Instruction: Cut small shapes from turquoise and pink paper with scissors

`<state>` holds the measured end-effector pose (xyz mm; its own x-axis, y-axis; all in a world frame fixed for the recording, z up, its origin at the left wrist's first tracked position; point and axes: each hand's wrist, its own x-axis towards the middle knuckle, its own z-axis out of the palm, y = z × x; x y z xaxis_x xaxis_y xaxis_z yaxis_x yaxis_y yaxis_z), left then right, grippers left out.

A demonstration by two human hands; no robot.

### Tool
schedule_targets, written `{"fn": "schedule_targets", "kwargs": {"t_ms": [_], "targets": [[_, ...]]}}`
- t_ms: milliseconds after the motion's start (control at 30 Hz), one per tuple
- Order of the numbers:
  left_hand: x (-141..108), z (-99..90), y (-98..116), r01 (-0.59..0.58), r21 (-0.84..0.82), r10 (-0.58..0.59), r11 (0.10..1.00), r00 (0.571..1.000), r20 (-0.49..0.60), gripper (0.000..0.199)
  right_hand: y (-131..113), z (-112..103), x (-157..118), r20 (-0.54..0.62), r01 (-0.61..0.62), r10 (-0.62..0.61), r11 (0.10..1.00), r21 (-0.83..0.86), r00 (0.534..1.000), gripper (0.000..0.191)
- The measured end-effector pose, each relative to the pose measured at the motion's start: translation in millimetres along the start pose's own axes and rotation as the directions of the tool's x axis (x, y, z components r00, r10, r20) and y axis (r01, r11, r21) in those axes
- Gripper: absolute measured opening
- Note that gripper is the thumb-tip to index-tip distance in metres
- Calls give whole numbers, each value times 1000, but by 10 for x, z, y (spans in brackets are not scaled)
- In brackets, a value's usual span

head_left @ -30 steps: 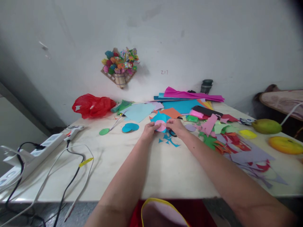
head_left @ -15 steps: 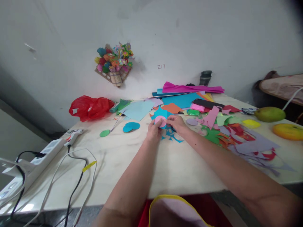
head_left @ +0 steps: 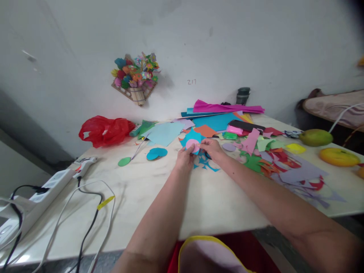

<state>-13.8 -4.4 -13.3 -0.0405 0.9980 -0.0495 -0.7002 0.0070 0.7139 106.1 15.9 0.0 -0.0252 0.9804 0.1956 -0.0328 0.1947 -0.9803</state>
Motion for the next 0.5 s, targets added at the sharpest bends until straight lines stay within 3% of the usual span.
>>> {"fn": "schedule_targets", "kwargs": {"t_ms": [133, 233, 333, 367, 433, 500], "targets": [[4, 8, -22, -91, 32, 92, 995, 995, -36, 27, -26, 3, 1, 22, 7, -6, 998, -63, 1000, 41], [22, -15, -9, -121, 75, 125, 990, 991, -51, 31, -67, -46, 35, 84, 25, -11, 987, -159, 996, 27], [40, -50, 30, -132, 98, 139, 986, 988, -66, 33, -123, -161, 92, 71, 53, -25, 904, -425, 997, 15], [45, -62, 44, -132, 102, 139, 986, 988, -69, 34, -147, -209, 108, 60, 82, -58, 820, -567, 996, 17], [58, -86, 67, -131, 113, 140, 985, 987, -75, 34, -204, -300, 123, 79, 135, -126, 538, -832, 989, 21], [80, -112, 77, -142, 138, 155, 980, 984, -92, 34, -273, -366, 110, 147, 160, -70, 264, -951, 987, 26]]}}
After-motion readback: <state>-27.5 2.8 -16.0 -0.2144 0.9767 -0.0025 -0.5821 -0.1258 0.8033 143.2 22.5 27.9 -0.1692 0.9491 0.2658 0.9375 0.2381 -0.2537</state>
